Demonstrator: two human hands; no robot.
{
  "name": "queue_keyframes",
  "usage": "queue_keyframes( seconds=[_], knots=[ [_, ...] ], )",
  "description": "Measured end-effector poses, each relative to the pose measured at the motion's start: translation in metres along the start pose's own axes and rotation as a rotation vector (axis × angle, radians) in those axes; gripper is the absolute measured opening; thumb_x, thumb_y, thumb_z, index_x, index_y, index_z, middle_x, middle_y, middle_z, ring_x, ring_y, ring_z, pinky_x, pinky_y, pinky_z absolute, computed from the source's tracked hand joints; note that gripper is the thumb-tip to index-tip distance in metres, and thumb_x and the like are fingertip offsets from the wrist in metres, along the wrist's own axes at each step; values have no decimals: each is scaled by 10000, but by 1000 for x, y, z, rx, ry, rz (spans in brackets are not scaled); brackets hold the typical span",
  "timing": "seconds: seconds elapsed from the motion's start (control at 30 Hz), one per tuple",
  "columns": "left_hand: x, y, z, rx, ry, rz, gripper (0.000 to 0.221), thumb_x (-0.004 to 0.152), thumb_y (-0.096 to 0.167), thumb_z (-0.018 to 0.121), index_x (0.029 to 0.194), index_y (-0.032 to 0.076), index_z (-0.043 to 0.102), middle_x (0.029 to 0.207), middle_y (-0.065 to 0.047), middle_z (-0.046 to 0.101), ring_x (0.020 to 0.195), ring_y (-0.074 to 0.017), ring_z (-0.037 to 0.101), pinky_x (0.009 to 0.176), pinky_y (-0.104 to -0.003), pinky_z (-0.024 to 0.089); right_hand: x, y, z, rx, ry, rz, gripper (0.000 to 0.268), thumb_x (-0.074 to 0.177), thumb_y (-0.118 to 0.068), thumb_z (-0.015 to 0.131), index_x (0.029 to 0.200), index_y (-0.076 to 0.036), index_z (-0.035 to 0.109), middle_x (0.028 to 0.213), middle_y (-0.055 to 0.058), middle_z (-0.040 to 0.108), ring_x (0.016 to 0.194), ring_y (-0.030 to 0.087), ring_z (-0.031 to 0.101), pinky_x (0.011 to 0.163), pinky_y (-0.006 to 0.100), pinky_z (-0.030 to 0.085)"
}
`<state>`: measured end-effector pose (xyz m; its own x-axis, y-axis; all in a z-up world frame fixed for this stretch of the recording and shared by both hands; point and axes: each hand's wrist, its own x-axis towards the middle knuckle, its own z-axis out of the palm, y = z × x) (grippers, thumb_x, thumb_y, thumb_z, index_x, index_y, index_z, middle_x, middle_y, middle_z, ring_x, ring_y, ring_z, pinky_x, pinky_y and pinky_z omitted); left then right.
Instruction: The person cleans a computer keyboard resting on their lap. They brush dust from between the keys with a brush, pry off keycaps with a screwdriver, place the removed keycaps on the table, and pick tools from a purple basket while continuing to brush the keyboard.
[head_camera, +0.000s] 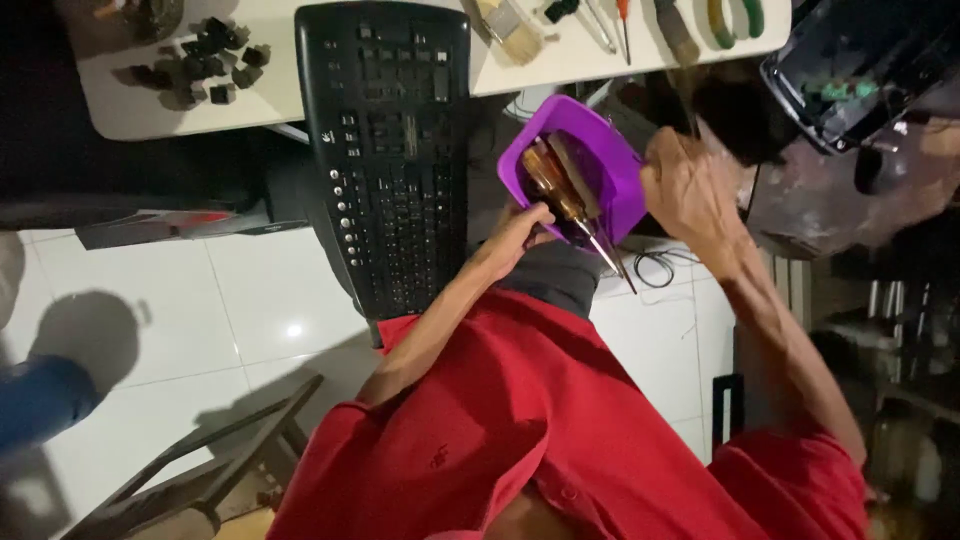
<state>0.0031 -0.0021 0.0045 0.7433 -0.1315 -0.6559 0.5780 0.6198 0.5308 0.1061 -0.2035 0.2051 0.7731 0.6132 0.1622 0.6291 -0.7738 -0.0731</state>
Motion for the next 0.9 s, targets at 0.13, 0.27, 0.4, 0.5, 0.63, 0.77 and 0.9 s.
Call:
queue_keyframes(
  seconds=[0.13, 0.27, 0.4, 0.5, 0.63, 0.77, 0.9],
  knots=[
    [-23, 32, 29, 36, -6, 22, 882, 803, 93, 730, 1575, 11, 312, 1148, -122, 449, 980, -198, 585, 884, -460, 654, 0, 3, 6, 342, -27, 118, 228, 1065, -102, 429, 899, -2, 549, 651, 188, 481, 595, 437, 547, 614, 436, 428],
    [-32, 51, 44, 32, -31, 68, 876, 790, 102, 750, 1572, 21, 362, 1170, -95, 476, 1050, -180, 539, 831, -410, 671, 11, -9, -6, 398, -24, 210, 436, 1200, -228, 373, 918, 62, 537, 681, 298, 514, 653, 515, 565, 567, 521, 410],
    [-48, 77, 61, 6, -45, 35, 861, 786, 136, 778, 1564, 78, 414, 1361, -181, 491, 1201, -275, 540, 829, -455, 682, 18, 4, -13, 367, -128, 261, 493, 1174, -413, 542, 968, 35, 561, 761, 272, 582, 727, 490, 627, 560, 525, 472],
    [-45, 79, 60, 8, -57, 42, 910, 806, 177, 796, 1597, 95, 353, 1454, -169, 441, 1237, -287, 532, 907, -481, 657, 21, 18, -3, 432, -123, 275, 466, 1108, -376, 690, 918, 6, 504, 777, 232, 533, 724, 446, 634, 571, 473, 470],
    [-71, 111, 72, 31, -138, 51, 1009, 820, 256, 829, 1633, 69, 262, 1542, -227, 354, 1366, -352, 462, 951, -511, 630, 31, 29, -14, 626, -198, 288, 490, 1056, -224, 723, 742, -31, 401, 624, 99, 416, 618, 248, 514, 538, 388, 379],
    [-108, 166, 94, 5, -303, 102, 1070, 850, 325, 826, 1654, 58, 174, 1619, -282, 254, 1453, -470, 361, 1006, -615, 553, 55, 30, -56, 953, -293, 154, 491, 1079, -233, 618, 624, -95, 492, 676, -49, 441, 677, 123, 500, 586, 340, 416],
    [-113, 193, 99, 135, -386, 210, 949, 936, 447, 743, 1643, 89, 221, 1608, -278, 283, 1429, -442, 397, 1072, -593, 516, 86, 51, -73, 817, -296, 297, 359, 1051, -286, 655, 783, -49, 618, 762, 156, 611, 719, 320, 610, 718, 478, 467]
  ],
)
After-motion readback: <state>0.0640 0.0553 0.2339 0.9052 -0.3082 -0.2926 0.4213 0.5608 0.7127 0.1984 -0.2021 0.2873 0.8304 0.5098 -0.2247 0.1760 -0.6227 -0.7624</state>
